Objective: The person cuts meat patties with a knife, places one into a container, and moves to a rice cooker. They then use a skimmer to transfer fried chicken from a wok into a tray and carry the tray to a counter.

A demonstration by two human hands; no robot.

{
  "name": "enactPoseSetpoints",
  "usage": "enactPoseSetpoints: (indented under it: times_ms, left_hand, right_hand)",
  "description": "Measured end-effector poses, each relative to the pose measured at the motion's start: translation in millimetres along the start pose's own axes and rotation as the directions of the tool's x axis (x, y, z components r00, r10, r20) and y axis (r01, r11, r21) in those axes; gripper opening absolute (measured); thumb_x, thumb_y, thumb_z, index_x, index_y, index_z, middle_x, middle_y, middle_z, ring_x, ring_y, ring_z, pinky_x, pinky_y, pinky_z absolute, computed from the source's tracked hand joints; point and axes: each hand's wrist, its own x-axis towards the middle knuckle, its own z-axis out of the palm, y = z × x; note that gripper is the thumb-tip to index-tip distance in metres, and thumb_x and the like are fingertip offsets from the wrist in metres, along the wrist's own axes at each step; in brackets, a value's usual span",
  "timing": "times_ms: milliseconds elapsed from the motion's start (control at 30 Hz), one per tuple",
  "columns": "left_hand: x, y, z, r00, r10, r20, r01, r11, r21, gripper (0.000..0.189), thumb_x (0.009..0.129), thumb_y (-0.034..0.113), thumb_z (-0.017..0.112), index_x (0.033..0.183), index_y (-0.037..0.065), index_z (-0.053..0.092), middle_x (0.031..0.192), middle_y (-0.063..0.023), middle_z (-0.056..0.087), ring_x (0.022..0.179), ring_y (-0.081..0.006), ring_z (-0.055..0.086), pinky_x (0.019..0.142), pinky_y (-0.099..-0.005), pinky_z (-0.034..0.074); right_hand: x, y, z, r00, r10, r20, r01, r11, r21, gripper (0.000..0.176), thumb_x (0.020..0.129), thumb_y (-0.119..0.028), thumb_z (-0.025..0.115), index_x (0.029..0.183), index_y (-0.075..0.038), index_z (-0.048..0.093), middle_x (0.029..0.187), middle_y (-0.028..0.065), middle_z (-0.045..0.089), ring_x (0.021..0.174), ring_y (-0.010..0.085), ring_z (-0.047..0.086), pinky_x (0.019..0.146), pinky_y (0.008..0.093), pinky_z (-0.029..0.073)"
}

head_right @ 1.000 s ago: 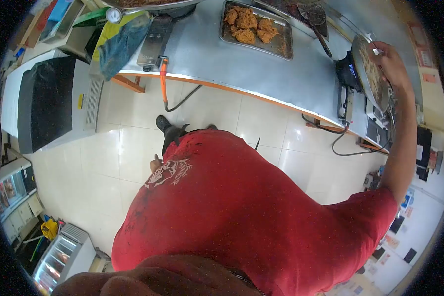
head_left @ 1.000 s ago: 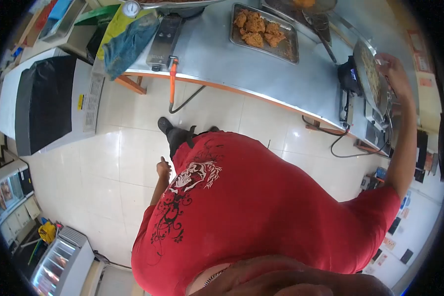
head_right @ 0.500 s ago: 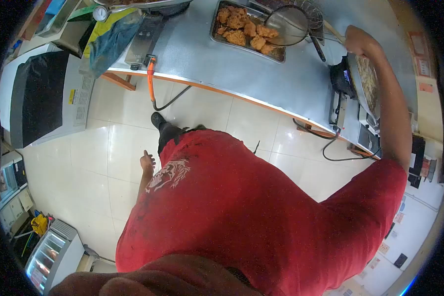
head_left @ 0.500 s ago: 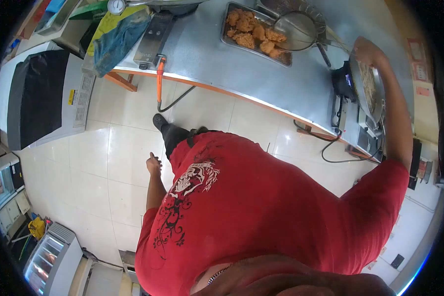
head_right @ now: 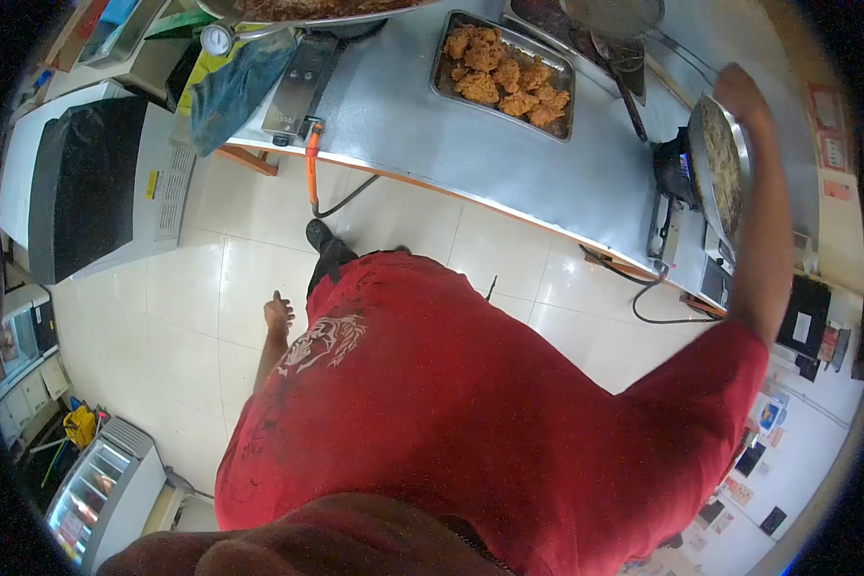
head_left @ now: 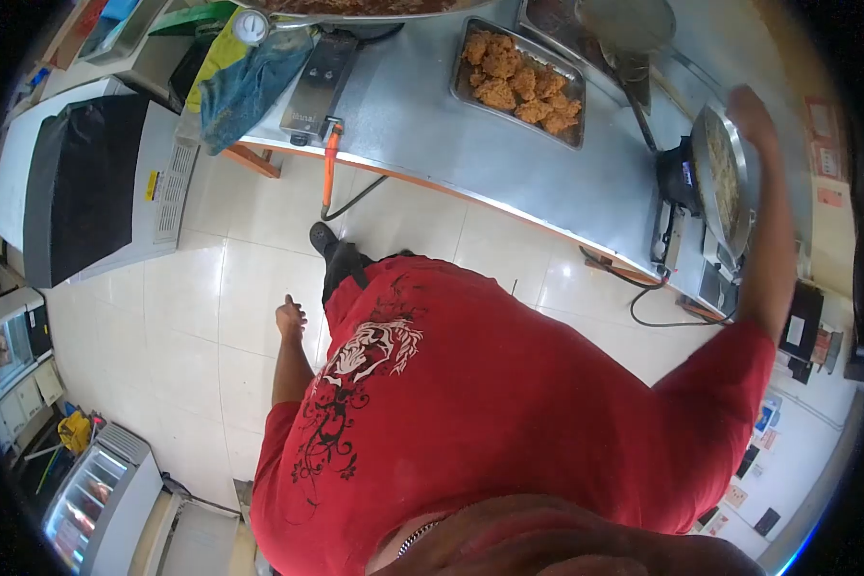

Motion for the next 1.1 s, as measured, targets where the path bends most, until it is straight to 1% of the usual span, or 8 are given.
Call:
enactPoseSetpoints:
  times_ms: [33, 167, 433, 533, 700, 867, 933, 1100]
  left_hand:
    - [1.9, 1.7, -3.9, 1.0, 0.01, -0.019, -0.01, 1.0, 0.01, 0.057, 0.099, 0.051, 0.042, 0.087, 0.001, 0.067, 0.063, -0.0081, 0.06, 0.045, -0.0184, 0.054, 0.039, -0.0336, 0.037]
    - [-15.0, 17.2, -20.1, 0.998, 0.022, -0.055, -0.023, 0.999, -0.034, 0.057, 0.099, 0.052, 0.043, 0.086, 0.001, 0.066, 0.062, -0.0077, 0.06, 0.045, -0.0173, 0.055, 0.038, -0.0322, 0.038]
    - [29.1, -47.0, -47.5, 0.988, 0.153, -0.003, -0.146, 0.95, 0.277, 0.062, 0.099, 0.053, 0.042, 0.073, 0.002, 0.065, 0.061, -0.0119, 0.063, 0.049, -0.0233, 0.062, 0.046, -0.0383, 0.048]
    - [119.6, -79.5, -54.8, 0.994, 0.085, 0.066, -0.1, 0.957, 0.274, 0.064, 0.098, 0.054, 0.042, 0.068, 0.003, 0.067, 0.063, -0.0154, 0.066, 0.053, -0.0259, 0.065, 0.054, -0.0424, 0.052]
    - [134.4, 70.7, -133.8, 0.95, 0.264, 0.163, -0.301, 0.916, 0.266, 0.058, 0.099, 0.049, 0.043, 0.074, 0.001, 0.063, 0.063, -0.0128, 0.064, 0.046, -0.0244, 0.061, 0.041, -0.0396, 0.047]
    - [203.0, 214.3, -192.1, 0.982, 0.168, 0.085, -0.182, 0.965, 0.191, 0.057, 0.1, 0.049, 0.043, 0.082, 0.0, 0.064, 0.063, -0.0112, 0.063, 0.047, -0.0215, 0.059, 0.039, -0.0356, 0.043]
    - [214.4, 258.8, -208.2, 0.954, 0.279, 0.108, -0.296, 0.934, 0.202, 0.057, 0.1, 0.049, 0.043, 0.083, 0.0, 0.065, 0.063, -0.0107, 0.062, 0.047, -0.0205, 0.059, 0.04, -0.0344, 0.042]
    - [220.7, 307.9, -221.2, 0.891, 0.435, 0.132, -0.453, 0.874, 0.176, 0.06, 0.1, 0.053, 0.043, 0.085, 0.0, 0.066, 0.059, -0.0086, 0.06, 0.045, -0.0181, 0.057, 0.04, -0.032, 0.042]
  right_hand:
    - [19.0, -34.7, 12.4, 0.965, 0.226, -0.132, -0.218, 0.974, 0.066, 0.021, 0.089, -0.018, 0.051, 0.096, -0.002, 0.063, 0.089, 0.0186, 0.066, 0.081, 0.0359, 0.066, 0.072, 0.0488, 0.053]
    - [85.9, -174.0, -33.2, 0.756, 0.578, 0.306, -0.613, 0.789, 0.024, 0.025, 0.094, -0.016, 0.046, 0.107, -0.003, 0.062, 0.107, 0.0205, 0.068, 0.103, 0.0402, 0.065, 0.087, 0.0513, 0.052]
    - [58.1, -123.1, -20.9, 0.65, 0.684, 0.329, -0.748, 0.653, 0.12, 0.029, 0.088, -0.023, 0.052, 0.106, -0.002, 0.061, 0.113, 0.0277, 0.063, 0.109, 0.0465, 0.06, 0.091, 0.0528, 0.048]
    - [12.1, -101.6, -42.6, 0.602, 0.766, 0.225, -0.794, 0.543, 0.275, 0.04, 0.086, -0.026, 0.059, 0.117, -0.001, 0.062, 0.12, 0.0261, 0.063, 0.115, 0.0424, 0.059, 0.099, 0.0462, 0.046]
    - [6.2, -147.1, -178.2, 0.6, 0.789, 0.135, -0.77, 0.523, 0.367, 0.043, 0.085, -0.025, 0.061, 0.124, -0.006, 0.064, 0.12, 0.0234, 0.064, 0.117, 0.0433, 0.056, 0.101, 0.0446, 0.044]
    - [118.3, -242.8, -303.7, 0.625, 0.777, 0.078, -0.774, 0.604, 0.189, 0.044, 0.086, -0.014, 0.055, 0.13, -0.009, 0.059, 0.117, 0.0252, 0.065, 0.118, 0.0399, 0.057, 0.102, 0.0473, 0.044]
    - [184.6, -280.3, -362.1, 0.534, 0.767, 0.356, -0.82, 0.573, -0.004, 0.042, 0.086, -0.009, 0.05, 0.127, -0.008, 0.058, 0.12, 0.0257, 0.062, 0.114, 0.0396, 0.06, 0.098, 0.0494, 0.047]
    - [218.4, -283.3, -356.3, 0.748, 0.569, 0.343, -0.64, 0.756, 0.141, 0.037, 0.08, -0.002, 0.052, 0.116, -0.005, 0.059, 0.11, 0.0211, 0.064, 0.102, 0.041, 0.063, 0.092, 0.0489, 0.05]
